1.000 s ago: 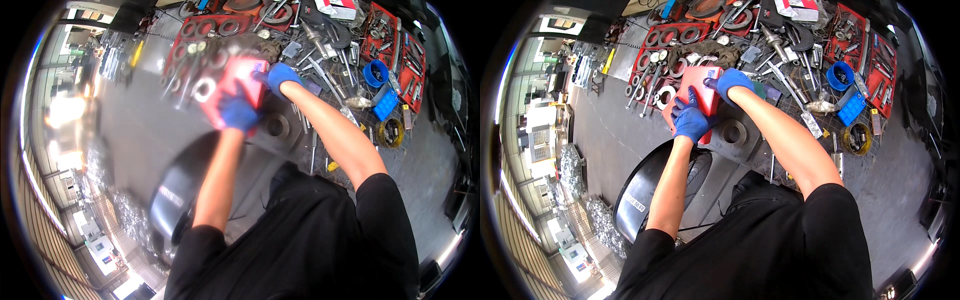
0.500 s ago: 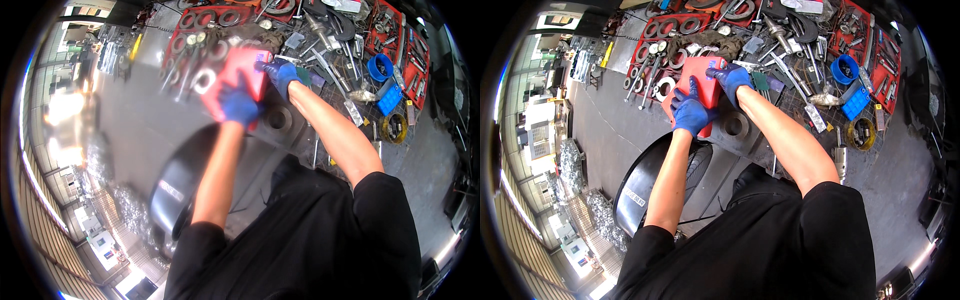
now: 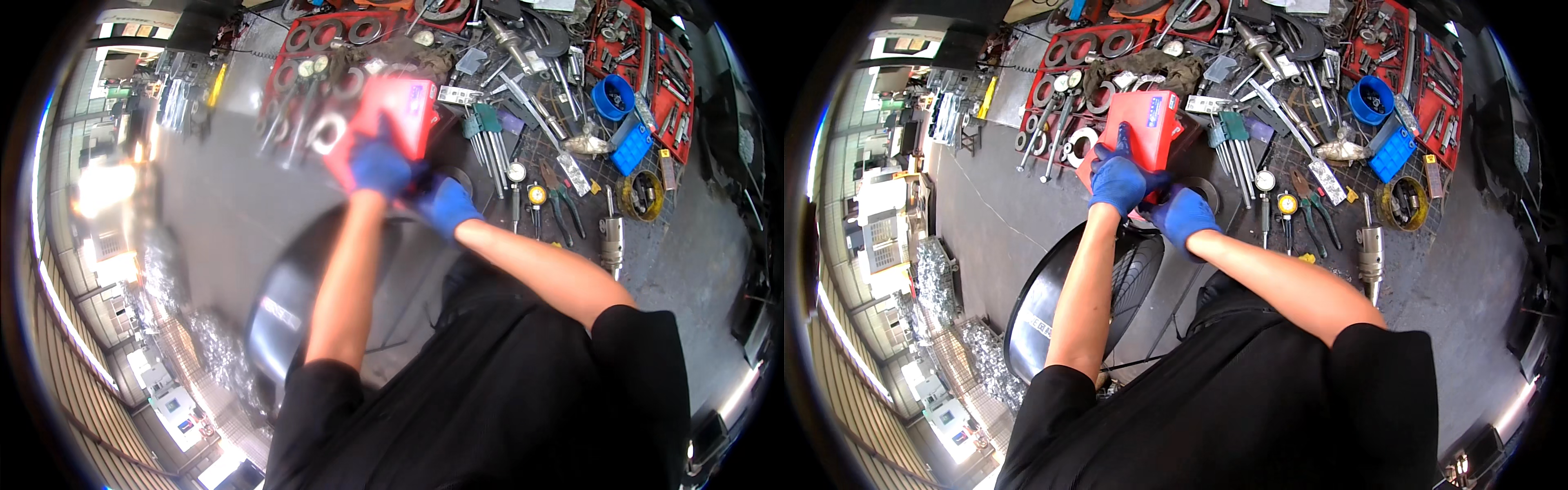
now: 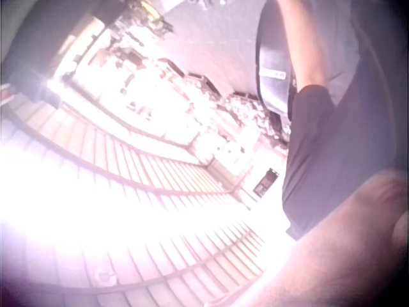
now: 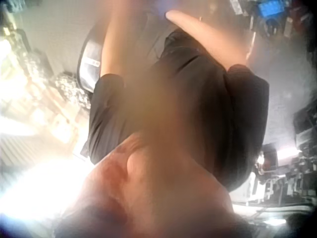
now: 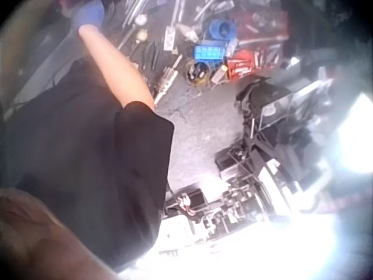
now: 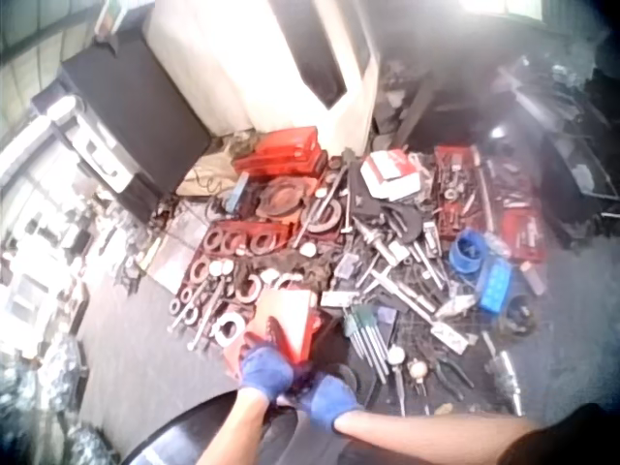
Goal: The person opens a red plastic case and removes a dial indicator and a mounting bracket from their plastic packaging. They then assemble the dial indicator by attaching the bracket to the stem of the gauge.
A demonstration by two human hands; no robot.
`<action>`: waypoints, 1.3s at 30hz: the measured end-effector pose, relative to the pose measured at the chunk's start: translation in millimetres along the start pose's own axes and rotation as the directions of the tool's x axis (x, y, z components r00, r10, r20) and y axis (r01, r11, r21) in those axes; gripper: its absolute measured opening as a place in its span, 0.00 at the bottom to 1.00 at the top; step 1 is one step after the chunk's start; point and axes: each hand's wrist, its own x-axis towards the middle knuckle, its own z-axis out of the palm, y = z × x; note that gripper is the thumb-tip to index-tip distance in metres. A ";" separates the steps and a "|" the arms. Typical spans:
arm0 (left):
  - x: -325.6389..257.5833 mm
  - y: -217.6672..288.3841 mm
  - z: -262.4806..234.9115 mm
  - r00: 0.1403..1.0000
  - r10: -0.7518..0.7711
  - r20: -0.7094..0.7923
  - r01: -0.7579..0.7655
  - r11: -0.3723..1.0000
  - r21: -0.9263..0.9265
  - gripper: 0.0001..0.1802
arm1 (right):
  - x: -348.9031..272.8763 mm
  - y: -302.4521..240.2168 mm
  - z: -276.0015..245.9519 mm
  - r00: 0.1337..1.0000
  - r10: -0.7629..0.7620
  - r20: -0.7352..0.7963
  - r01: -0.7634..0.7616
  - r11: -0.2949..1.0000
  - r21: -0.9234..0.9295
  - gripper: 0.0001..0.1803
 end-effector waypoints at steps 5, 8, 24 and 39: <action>1.7 7.1 -2.0 0.999 -0.042 0.023 0.042 0.999 -0.005 0.74 | 7.0 -3.0 19.7 0.982 0.148 -0.114 -0.133 0.983 0.129 0.27; -0.1 6.2 -0.2 0.998 -0.058 0.033 0.058 0.998 -0.008 0.75 | -8.6 -17.8 24.1 0.958 0.182 -0.220 -0.125 0.960 0.251 0.25; -1.1 9.0 -16.2 0.996 -0.048 0.073 0.049 0.999 -0.017 0.74 | -2.1 3.1 31.7 0.973 -0.101 -0.208 0.181 0.892 0.414 0.24; 59.4 -179.0 -25.3 0.985 -0.070 -0.158 -0.032 0.824 -0.566 0.23 | 3.9 12.4 -6.6 0.998 0.052 -0.048 -0.035 0.955 0.296 0.25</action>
